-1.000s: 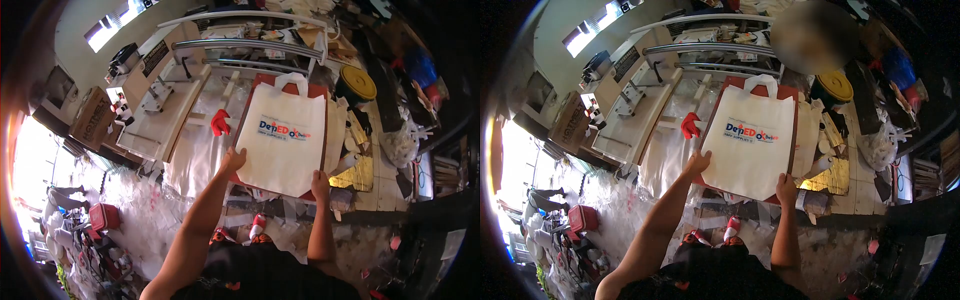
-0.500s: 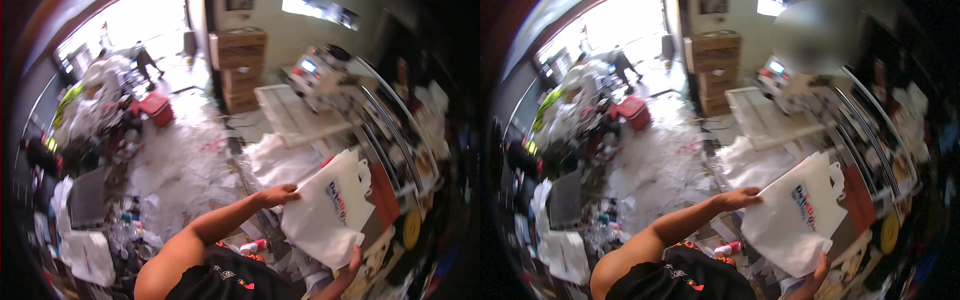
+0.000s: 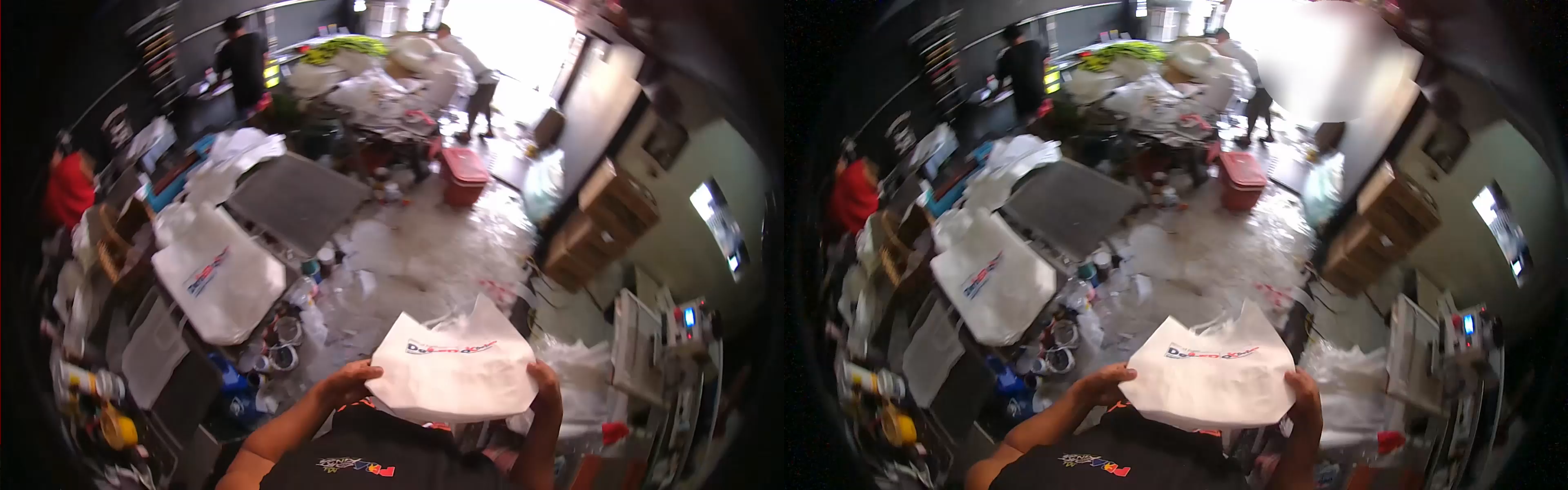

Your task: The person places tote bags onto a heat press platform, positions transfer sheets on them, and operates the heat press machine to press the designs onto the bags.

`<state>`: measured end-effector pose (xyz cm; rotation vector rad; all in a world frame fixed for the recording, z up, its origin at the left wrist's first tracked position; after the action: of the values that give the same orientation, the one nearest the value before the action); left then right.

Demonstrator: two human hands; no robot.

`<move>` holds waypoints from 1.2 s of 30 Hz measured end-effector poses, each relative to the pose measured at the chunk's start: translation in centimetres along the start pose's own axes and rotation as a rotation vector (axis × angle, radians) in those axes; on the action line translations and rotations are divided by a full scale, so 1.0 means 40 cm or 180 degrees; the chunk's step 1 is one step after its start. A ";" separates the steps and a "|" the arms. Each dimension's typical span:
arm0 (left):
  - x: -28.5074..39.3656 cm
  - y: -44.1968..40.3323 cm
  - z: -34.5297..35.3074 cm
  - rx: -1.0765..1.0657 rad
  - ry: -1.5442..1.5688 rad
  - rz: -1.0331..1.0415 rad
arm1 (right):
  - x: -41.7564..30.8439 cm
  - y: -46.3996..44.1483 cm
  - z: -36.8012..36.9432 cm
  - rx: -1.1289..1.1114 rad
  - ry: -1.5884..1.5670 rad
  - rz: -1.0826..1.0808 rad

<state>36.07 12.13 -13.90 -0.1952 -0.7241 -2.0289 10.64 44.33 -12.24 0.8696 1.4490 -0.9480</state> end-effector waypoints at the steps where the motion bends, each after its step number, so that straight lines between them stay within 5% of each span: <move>1: 0.024 0.069 -0.019 0.0047 0.0288 0.0330 | -0.006 -0.086 0.104 -0.0477 -0.0097 0.0034; 2: 0.062 0.140 -0.023 0.0132 0.0393 0.0676 | -0.162 -0.097 0.298 -0.0742 -0.0922 0.0932; 5: 0.136 0.345 -0.147 0.1160 0.0936 0.1713 | -0.250 -0.234 0.605 -0.1536 -0.1166 0.0835; 7: 0.242 0.515 -0.138 0.1332 0.0813 0.2469 | -0.180 -0.422 0.733 -0.1604 -0.0258 -0.0624; 9: 0.329 0.723 -0.142 0.2350 0.0830 0.3256 | -0.391 -0.386 1.049 -0.2295 -0.1488 0.0482; 10: 0.388 0.796 -0.093 0.1671 0.0889 0.3239 | -0.458 -0.395 1.167 -0.2833 -0.1877 0.0485; 12: 0.474 1.005 0.058 0.2026 -0.0326 0.4080 | -0.688 -0.366 1.333 -0.3188 -0.2122 -0.0060; 13: 0.482 1.082 0.110 0.1670 -0.0127 0.4370 | -0.768 -0.375 1.377 -0.3445 -0.2106 -0.0585; 15: 0.436 1.231 0.209 0.2632 -0.0478 0.5098 | -0.923 -0.314 1.420 -0.3591 -0.2134 -0.1222; 19: 0.413 1.276 0.286 0.3513 -0.1642 0.4738 | -0.920 -0.350 1.544 -0.3368 -0.1729 -0.1602; 21: 0.337 1.335 0.085 0.4654 -0.0614 0.4804 | -0.812 -0.354 1.667 -0.3724 -0.1792 -0.1035; 22: 0.289 1.345 0.037 0.5760 -0.1232 0.4931 | -0.753 -0.349 1.726 -0.3942 -0.1692 -0.0943; 24: 0.340 1.282 -0.078 0.4681 -0.0446 0.4416 | -0.596 -0.352 1.840 -0.4203 -0.1273 -0.0727; 26: 0.318 1.258 -0.235 0.5280 -0.1003 0.3995 | -0.415 -0.346 1.935 -0.4262 -0.0858 -0.0417; 28: 0.280 1.210 -0.481 0.4438 0.0001 0.3666 | -0.229 -0.332 1.995 -0.4239 -0.0511 -0.0151; 31: 0.144 1.130 -0.852 0.4941 0.0570 0.2383 | 0.091 -0.341 2.047 -0.4173 0.0676 0.0168; 33: 0.103 1.091 -0.962 0.5760 -0.0293 0.1214 | 0.258 -0.325 2.063 -0.4427 0.1516 -0.0052; 36: 0.088 1.087 -1.032 0.5766 -0.0112 0.1650 | 0.229 -0.307 2.048 -0.3961 0.1623 -0.0172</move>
<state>76.06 -30.41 -27.97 0.5767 -1.9363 -0.3630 31.42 -35.65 -23.16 0.1032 2.0731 0.2733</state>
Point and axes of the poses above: each hand's wrist, its own y-axis away from the middle knuckle, its own z-axis out of the palm, x = y × z, the point moved 9 cm from there along -y, towards the middle knuckle, and after that the axes turned 14 degrees about -z, right-handed, at the moved point
